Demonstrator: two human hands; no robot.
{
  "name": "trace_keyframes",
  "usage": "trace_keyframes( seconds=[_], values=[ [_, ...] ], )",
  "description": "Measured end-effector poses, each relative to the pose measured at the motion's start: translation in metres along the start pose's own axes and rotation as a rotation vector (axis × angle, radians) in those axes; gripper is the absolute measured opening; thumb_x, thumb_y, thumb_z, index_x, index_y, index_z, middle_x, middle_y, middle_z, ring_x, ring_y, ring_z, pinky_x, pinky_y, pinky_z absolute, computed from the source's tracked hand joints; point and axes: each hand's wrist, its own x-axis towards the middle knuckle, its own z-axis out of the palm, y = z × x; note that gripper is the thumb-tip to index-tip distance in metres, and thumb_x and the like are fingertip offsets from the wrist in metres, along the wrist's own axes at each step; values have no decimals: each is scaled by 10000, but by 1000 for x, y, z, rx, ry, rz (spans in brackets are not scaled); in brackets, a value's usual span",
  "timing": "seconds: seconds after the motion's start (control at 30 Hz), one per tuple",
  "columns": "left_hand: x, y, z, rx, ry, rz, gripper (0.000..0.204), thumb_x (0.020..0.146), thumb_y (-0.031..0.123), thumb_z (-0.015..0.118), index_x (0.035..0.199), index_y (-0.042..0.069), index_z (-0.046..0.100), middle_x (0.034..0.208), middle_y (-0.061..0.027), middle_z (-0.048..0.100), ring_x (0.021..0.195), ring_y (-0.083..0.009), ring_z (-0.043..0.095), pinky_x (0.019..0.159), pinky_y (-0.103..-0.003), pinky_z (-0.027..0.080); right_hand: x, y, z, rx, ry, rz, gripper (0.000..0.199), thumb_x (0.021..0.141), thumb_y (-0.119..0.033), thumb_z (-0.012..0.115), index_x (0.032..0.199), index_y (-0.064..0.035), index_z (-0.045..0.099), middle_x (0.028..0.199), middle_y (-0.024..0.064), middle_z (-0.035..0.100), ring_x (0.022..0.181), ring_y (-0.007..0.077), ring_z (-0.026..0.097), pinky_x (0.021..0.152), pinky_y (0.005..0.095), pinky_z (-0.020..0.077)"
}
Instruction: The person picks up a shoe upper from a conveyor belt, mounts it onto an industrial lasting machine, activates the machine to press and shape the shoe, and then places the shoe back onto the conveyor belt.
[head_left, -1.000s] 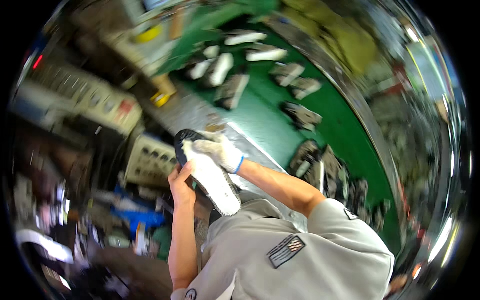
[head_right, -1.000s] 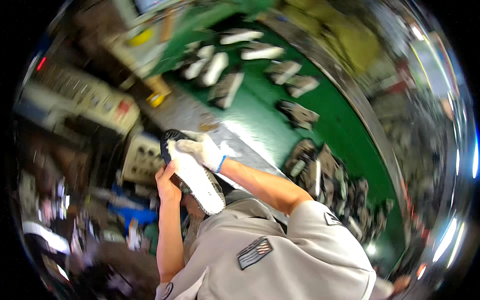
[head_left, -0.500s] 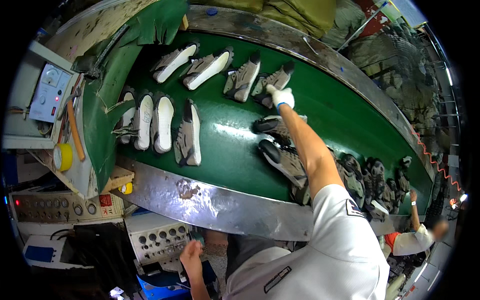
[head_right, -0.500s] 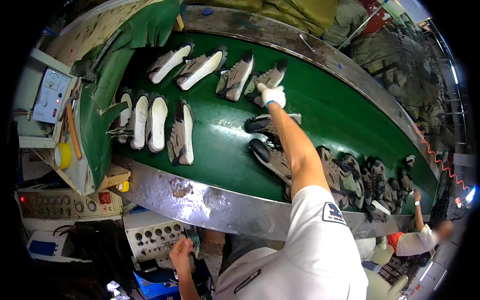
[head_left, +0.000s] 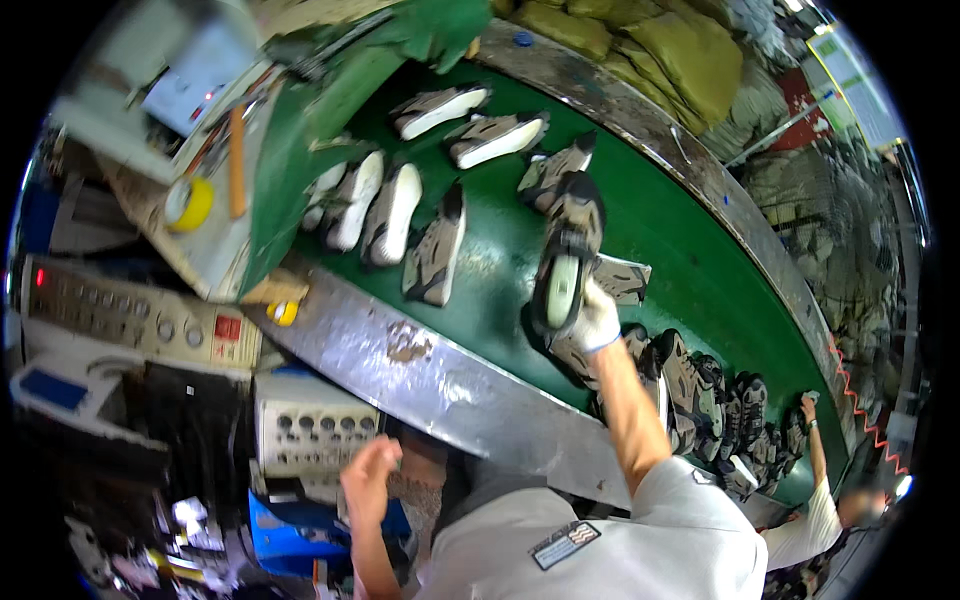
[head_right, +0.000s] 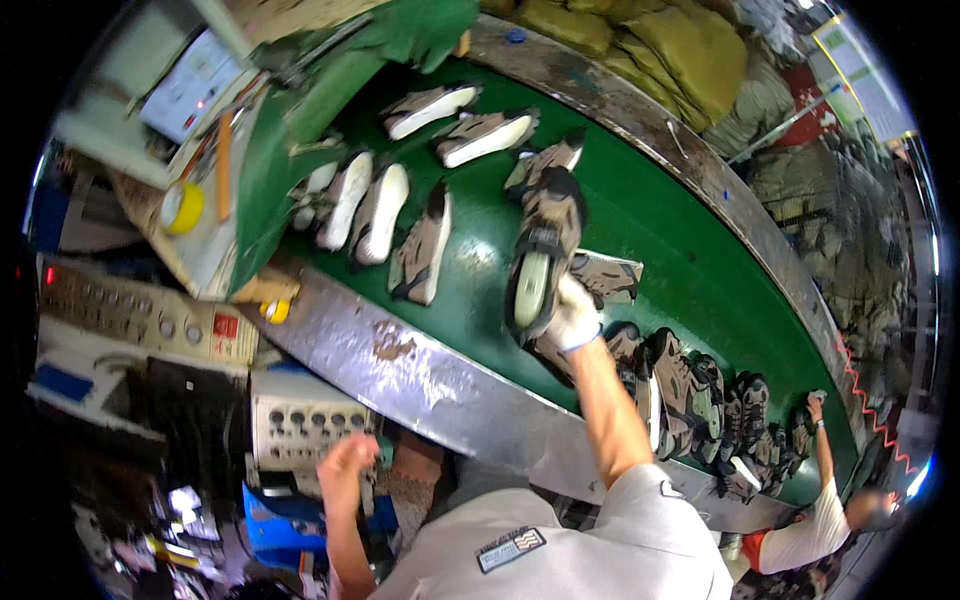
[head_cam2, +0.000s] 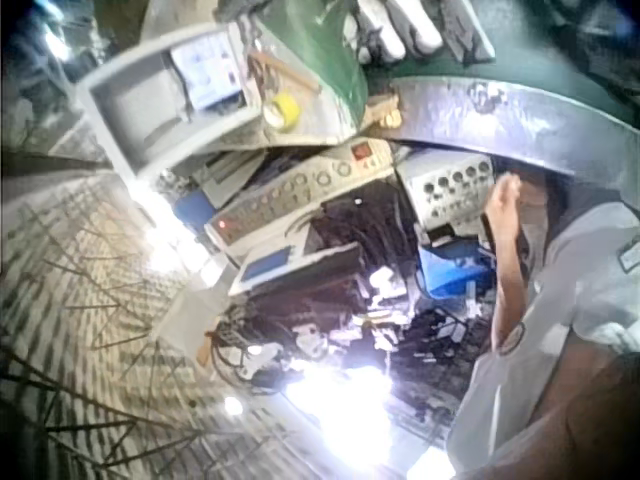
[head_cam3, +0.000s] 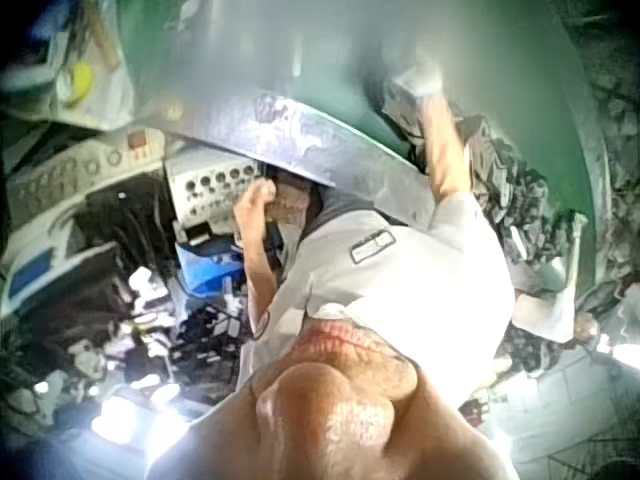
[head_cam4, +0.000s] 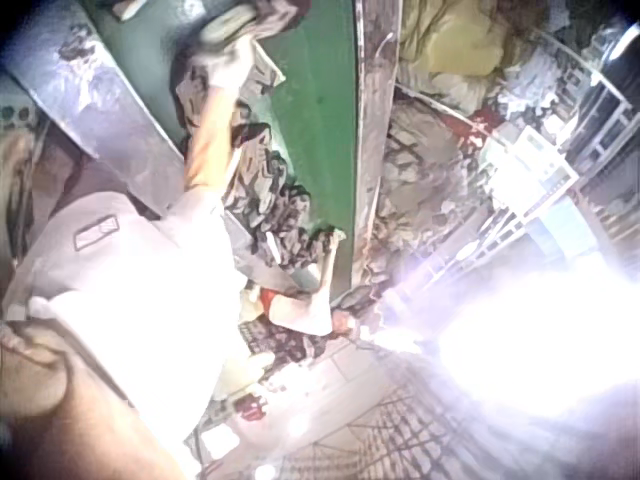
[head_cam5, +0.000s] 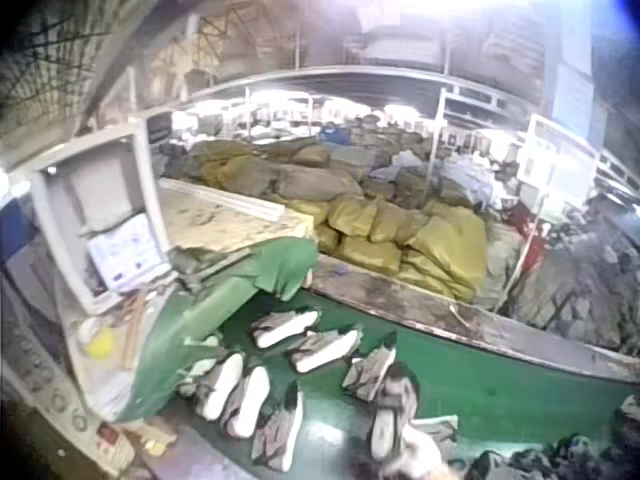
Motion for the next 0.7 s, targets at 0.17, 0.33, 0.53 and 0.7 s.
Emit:
trace_keyframes(
  seconds=[0.17, 0.33, 0.53, 0.7],
  values=[
    [-5, 67, -41, -179, -13, 239, 388, 986, 201, 661, 1292, -33, 615, 1122, -106, 708, 1024, -160, 664, 911, -310, 540, -81, 156, 59, 50, -110, 337, 601, 913, -303, 666, 1382, 35, 502, 1305, 192, 618, 1121, 304, 641, 1013, 420, 505],
    [-50, 42, -156, -462, 119, 299, 404, 1012, 221, 588, 1329, -29, 590, 1112, -97, 709, 963, -180, 692, 853, -318, 552, -168, 285, 187, -384, -481, 687, 638, 931, -245, 695, 1438, 59, 452, 1305, 149, 632, 1109, 210, 645, 962, 346, 526],
    [-144, -48, -285, -690, 527, 213, 210, 914, 92, 714, 1085, -30, 708, 879, -77, 726, 727, -135, 696, 674, -310, 607, -262, 397, 271, -634, -548, 991, 607, 945, -237, 670, 1434, 60, 466, 1268, 122, 638, 1105, 185, 629, 973, 320, 503],
    [-182, -85, -330, -771, 801, 249, 299, 853, 15, 729, 1142, -47, 682, 942, -112, 732, 785, -169, 713, 717, -312, 612, -302, 465, 295, -746, -584, 1017, 439, 969, -244, 659, 1319, 4, 563, 1153, 74, 674, 990, 143, 649, 878, 291, 529]
  ],
)
